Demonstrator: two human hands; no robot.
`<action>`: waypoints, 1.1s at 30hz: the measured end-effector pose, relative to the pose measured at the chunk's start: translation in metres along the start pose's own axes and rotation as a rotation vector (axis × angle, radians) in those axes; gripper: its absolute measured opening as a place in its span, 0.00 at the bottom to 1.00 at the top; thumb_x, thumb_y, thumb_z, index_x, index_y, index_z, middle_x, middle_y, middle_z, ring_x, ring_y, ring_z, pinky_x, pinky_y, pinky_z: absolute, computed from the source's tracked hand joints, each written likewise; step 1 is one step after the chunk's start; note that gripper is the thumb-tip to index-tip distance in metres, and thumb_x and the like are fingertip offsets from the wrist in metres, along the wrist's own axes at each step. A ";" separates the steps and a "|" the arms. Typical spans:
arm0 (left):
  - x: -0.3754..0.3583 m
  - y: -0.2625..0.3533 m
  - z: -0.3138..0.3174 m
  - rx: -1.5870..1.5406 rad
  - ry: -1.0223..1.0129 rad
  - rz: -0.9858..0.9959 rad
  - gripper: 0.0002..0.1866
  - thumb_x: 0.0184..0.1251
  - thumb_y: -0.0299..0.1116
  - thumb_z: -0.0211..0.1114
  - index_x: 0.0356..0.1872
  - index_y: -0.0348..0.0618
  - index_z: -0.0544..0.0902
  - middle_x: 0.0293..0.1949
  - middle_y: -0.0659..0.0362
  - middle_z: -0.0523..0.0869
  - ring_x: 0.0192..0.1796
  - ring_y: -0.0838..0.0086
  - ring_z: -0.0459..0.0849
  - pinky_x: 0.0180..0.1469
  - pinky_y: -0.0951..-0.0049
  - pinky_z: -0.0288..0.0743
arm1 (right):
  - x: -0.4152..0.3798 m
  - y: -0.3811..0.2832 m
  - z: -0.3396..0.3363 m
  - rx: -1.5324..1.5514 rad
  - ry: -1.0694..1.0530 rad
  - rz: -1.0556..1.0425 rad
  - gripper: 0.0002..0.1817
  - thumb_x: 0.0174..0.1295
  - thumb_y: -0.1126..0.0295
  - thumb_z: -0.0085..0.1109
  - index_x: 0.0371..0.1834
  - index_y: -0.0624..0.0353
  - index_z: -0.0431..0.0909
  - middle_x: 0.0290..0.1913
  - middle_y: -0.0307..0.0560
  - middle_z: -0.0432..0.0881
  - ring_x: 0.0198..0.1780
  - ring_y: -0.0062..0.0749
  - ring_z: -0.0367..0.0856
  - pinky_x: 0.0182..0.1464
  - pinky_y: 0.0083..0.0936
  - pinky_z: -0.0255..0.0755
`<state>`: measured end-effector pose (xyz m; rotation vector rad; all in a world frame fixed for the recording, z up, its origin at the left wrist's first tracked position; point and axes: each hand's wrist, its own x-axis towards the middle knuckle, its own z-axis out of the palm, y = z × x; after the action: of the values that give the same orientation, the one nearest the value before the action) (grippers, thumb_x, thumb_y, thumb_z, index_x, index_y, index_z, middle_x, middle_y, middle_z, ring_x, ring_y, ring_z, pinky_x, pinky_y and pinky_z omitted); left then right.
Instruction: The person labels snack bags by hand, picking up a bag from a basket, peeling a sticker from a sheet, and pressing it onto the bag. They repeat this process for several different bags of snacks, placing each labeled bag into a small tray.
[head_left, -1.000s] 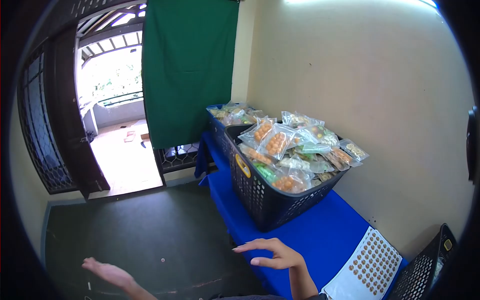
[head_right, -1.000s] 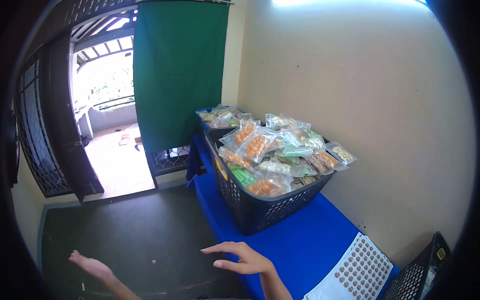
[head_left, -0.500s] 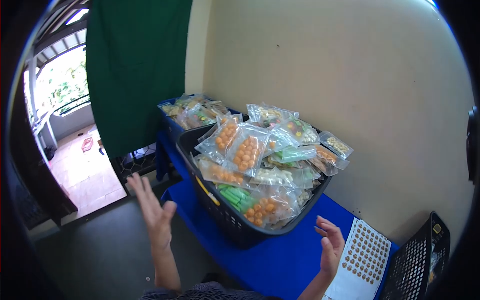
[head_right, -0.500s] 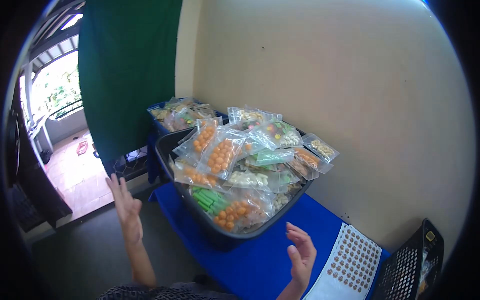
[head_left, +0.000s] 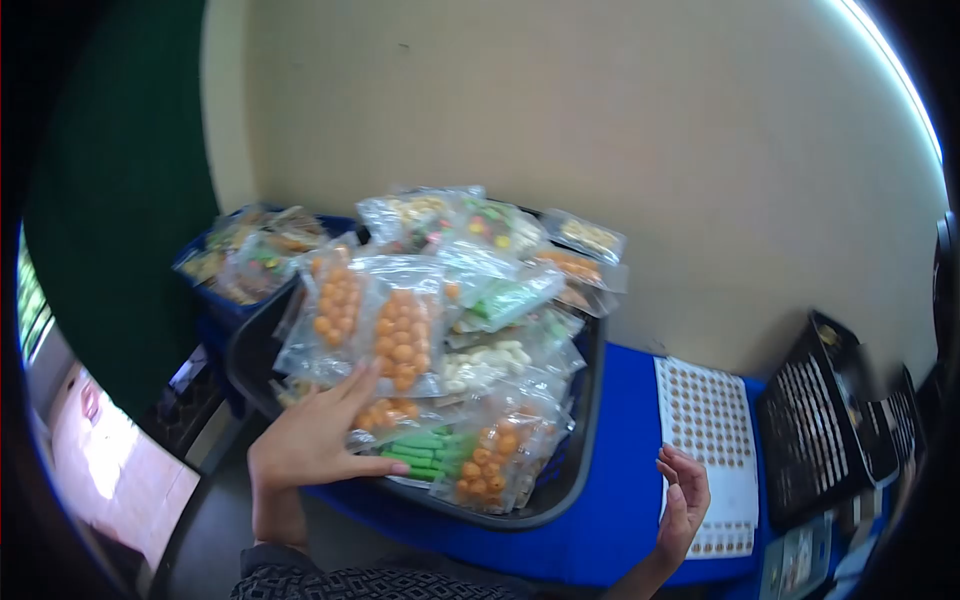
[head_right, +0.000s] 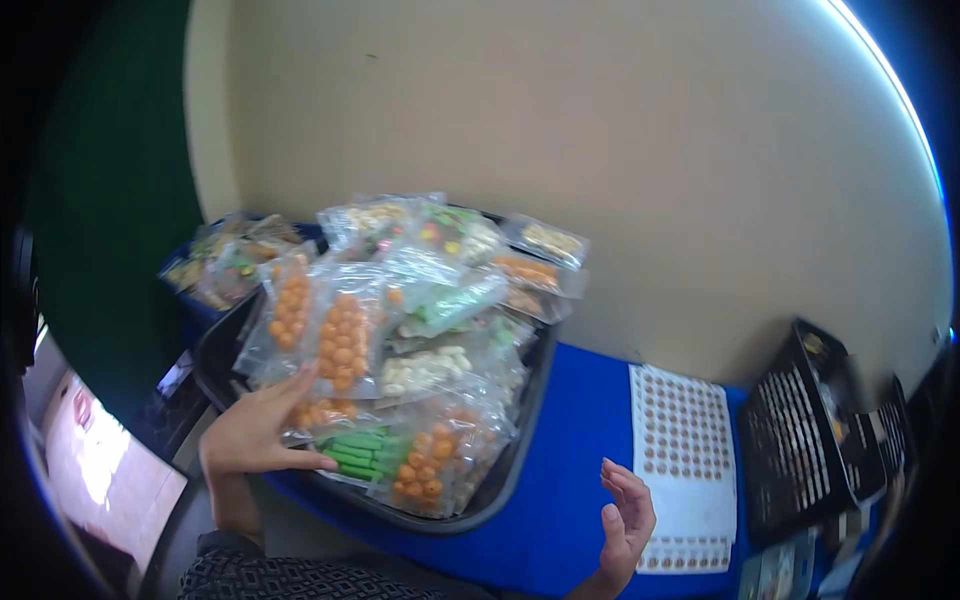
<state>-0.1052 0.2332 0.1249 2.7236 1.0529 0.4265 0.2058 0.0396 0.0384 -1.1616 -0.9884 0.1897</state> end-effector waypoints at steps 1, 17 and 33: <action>0.000 -0.003 -0.001 -0.087 -0.078 -0.045 0.49 0.38 0.58 0.67 0.57 0.31 0.62 0.57 0.38 0.64 0.59 0.51 0.64 0.59 0.61 0.59 | -0.005 -0.003 -0.003 -0.029 0.022 0.000 0.20 0.53 0.63 0.52 0.44 0.66 0.69 0.49 0.58 0.71 0.52 0.40 0.70 0.54 0.36 0.62; -0.019 0.009 -0.038 0.020 -0.017 0.117 0.20 0.41 0.35 0.65 0.39 0.40 0.79 0.41 0.51 0.80 0.41 0.60 0.77 0.45 0.63 0.68 | -0.065 -0.012 -0.092 -0.380 0.270 0.293 0.16 0.57 0.68 0.50 0.45 0.68 0.69 0.46 0.54 0.74 0.48 0.35 0.74 0.53 0.29 0.65; -0.002 0.157 -0.009 0.086 -0.147 0.333 0.19 0.52 0.29 0.60 0.47 0.39 0.73 0.48 0.47 0.75 0.52 0.56 0.72 0.53 0.58 0.64 | -0.013 0.192 -0.323 -0.835 0.181 0.508 0.13 0.54 0.70 0.52 0.42 0.63 0.73 0.41 0.48 0.75 0.39 0.31 0.74 0.43 0.24 0.67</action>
<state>-0.0117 0.1178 0.1762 2.9615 0.5945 0.2265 0.5009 -0.1040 -0.1438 -2.1512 -0.5879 0.0646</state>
